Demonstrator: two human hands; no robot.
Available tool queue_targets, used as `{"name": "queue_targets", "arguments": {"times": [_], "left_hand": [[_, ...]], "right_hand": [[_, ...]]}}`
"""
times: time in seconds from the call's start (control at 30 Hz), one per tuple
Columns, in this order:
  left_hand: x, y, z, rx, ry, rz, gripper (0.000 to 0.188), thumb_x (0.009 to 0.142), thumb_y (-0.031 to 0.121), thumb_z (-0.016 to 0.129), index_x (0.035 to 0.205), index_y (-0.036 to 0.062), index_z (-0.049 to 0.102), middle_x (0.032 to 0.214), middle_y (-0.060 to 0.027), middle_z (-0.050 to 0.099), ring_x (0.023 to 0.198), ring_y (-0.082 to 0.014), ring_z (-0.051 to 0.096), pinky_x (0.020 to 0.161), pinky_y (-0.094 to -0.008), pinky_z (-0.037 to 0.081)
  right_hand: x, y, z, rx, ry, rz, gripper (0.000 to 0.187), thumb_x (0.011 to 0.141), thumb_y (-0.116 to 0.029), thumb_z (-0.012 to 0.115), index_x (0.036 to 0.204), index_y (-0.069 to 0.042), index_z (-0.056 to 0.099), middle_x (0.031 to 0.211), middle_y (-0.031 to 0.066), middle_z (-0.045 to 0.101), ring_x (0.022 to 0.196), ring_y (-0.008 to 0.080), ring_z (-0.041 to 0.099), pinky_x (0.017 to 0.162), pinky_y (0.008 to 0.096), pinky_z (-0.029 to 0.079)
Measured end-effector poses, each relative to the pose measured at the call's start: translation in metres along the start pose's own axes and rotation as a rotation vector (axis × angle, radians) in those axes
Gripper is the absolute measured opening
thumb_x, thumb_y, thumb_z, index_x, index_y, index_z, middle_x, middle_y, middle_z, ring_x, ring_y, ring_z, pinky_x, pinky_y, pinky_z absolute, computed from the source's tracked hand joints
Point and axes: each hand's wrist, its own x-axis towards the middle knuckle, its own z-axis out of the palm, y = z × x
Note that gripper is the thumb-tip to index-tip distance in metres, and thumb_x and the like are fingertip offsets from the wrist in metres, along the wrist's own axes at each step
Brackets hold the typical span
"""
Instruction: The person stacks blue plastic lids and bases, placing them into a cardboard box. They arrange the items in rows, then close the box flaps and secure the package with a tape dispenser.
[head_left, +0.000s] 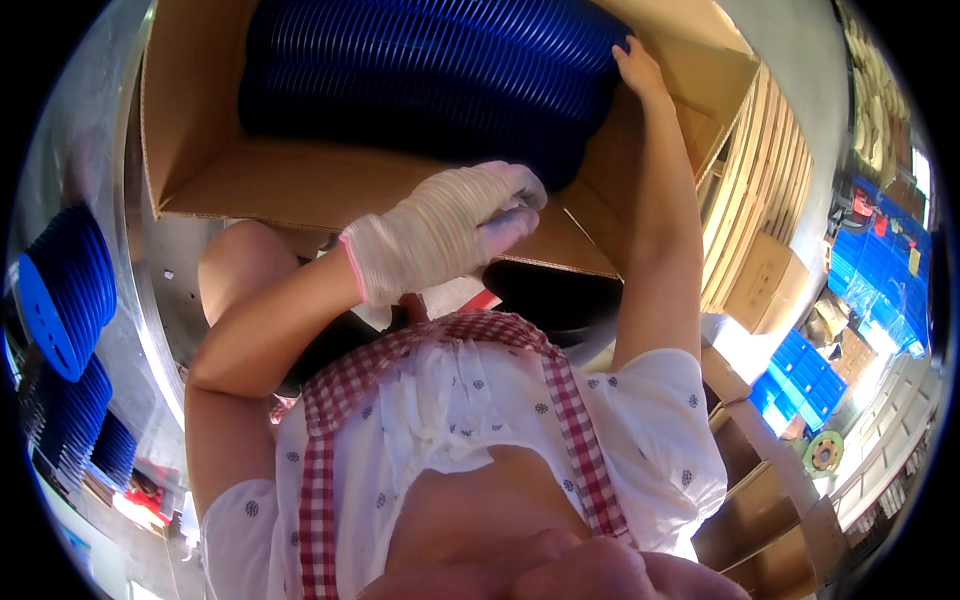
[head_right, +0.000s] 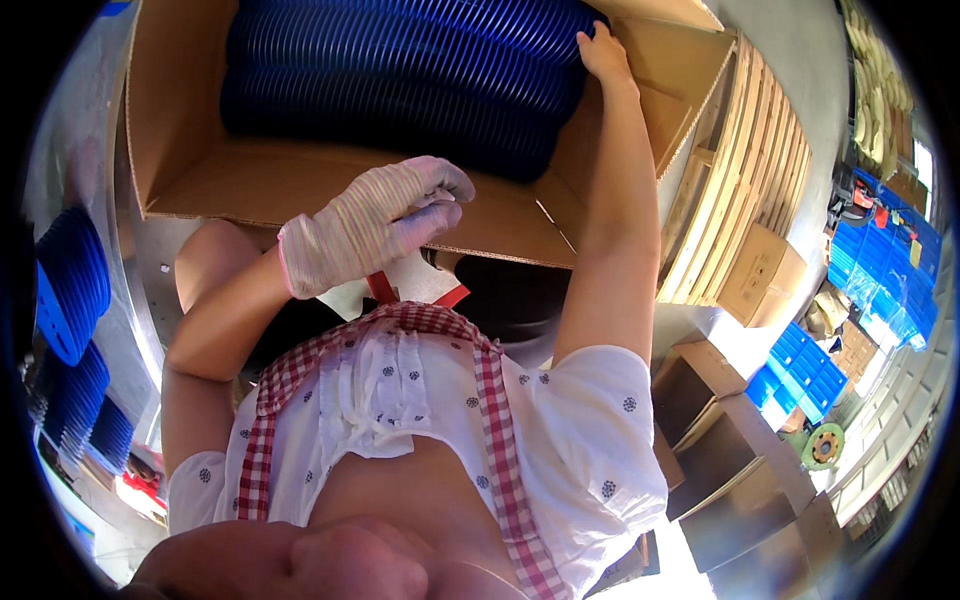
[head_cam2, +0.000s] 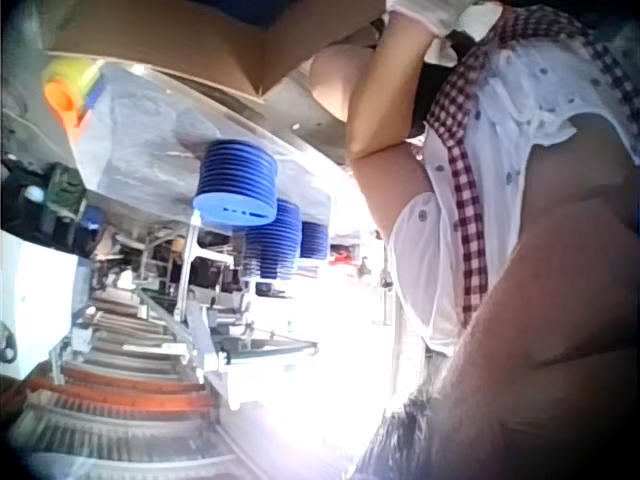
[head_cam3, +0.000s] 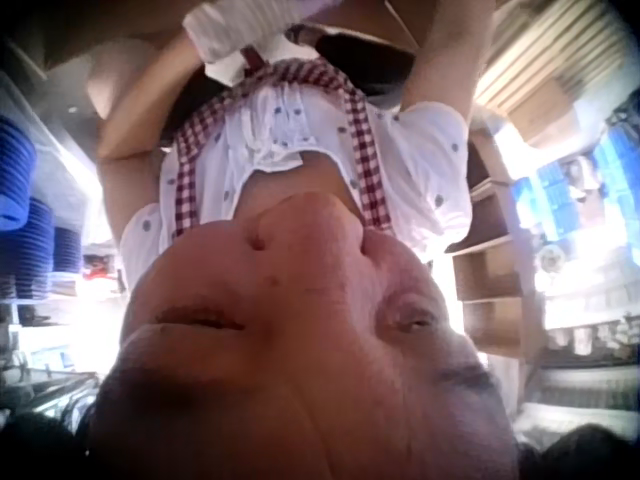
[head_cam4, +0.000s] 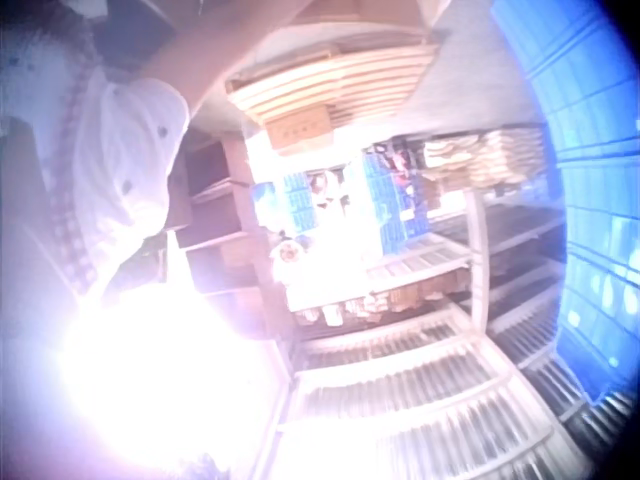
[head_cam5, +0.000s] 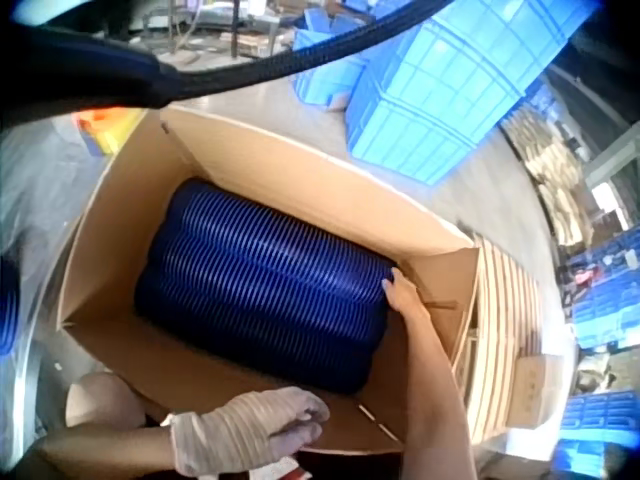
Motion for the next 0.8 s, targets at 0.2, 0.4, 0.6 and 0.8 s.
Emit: {"name": "queue_targets", "arguments": {"times": [0.2, 0.4, 0.6, 0.8], "left_hand": [[0.011, -0.016, -0.004, 0.300, 0.041, 0.221, 0.021, 0.095, 0.014, 0.055, 0.111, 0.0015, 0.061, 0.099, -0.0079, 0.064, 0.093, -0.0163, 0.063, 0.084, -0.0310, 0.051], [0.012, 0.006, -0.051, -0.060, 0.392, 0.154, 0.026, 0.098, 0.026, 0.054, 0.112, 0.0078, 0.065, 0.108, -0.0021, 0.067, 0.096, -0.0126, 0.062, 0.083, -0.0270, 0.049], [0.026, -0.010, -0.042, 0.216, 0.207, -0.036, 0.031, 0.094, 0.033, 0.058, 0.113, 0.0092, 0.063, 0.104, -0.0024, 0.065, 0.094, -0.0128, 0.062, 0.077, -0.0267, 0.047], [0.043, -0.070, 0.009, 0.433, 0.003, 0.014, 0.024, 0.095, 0.024, 0.059, 0.112, 0.0072, 0.062, 0.102, -0.0130, 0.067, 0.098, -0.0263, 0.065, 0.087, -0.0343, 0.051]], "right_hand": [[-0.116, -0.073, -0.056, 0.569, -0.062, -0.154, 0.046, 0.092, -0.034, 0.061, 0.131, -0.009, 0.057, 0.114, 0.0170, 0.067, 0.105, 0.0289, 0.066, 0.094, 0.0364, 0.051], [-0.271, -0.169, -0.017, 0.451, -0.483, -0.715, 0.047, 0.093, -0.041, 0.058, 0.124, -0.006, 0.059, 0.116, 0.0189, 0.065, 0.106, 0.0375, 0.063, 0.093, 0.0452, 0.050], [-0.312, -0.210, 0.009, 0.279, -0.446, -0.720, 0.051, 0.088, -0.044, 0.063, 0.124, -0.009, 0.060, 0.115, 0.0173, 0.065, 0.111, 0.0347, 0.060, 0.094, 0.0444, 0.048], [-0.301, -0.199, 0.032, 0.345, -0.640, -0.591, 0.055, 0.084, -0.044, 0.065, 0.128, -0.011, 0.059, 0.130, 0.0152, 0.059, 0.123, 0.0328, 0.053, 0.103, 0.0450, 0.041]]}}
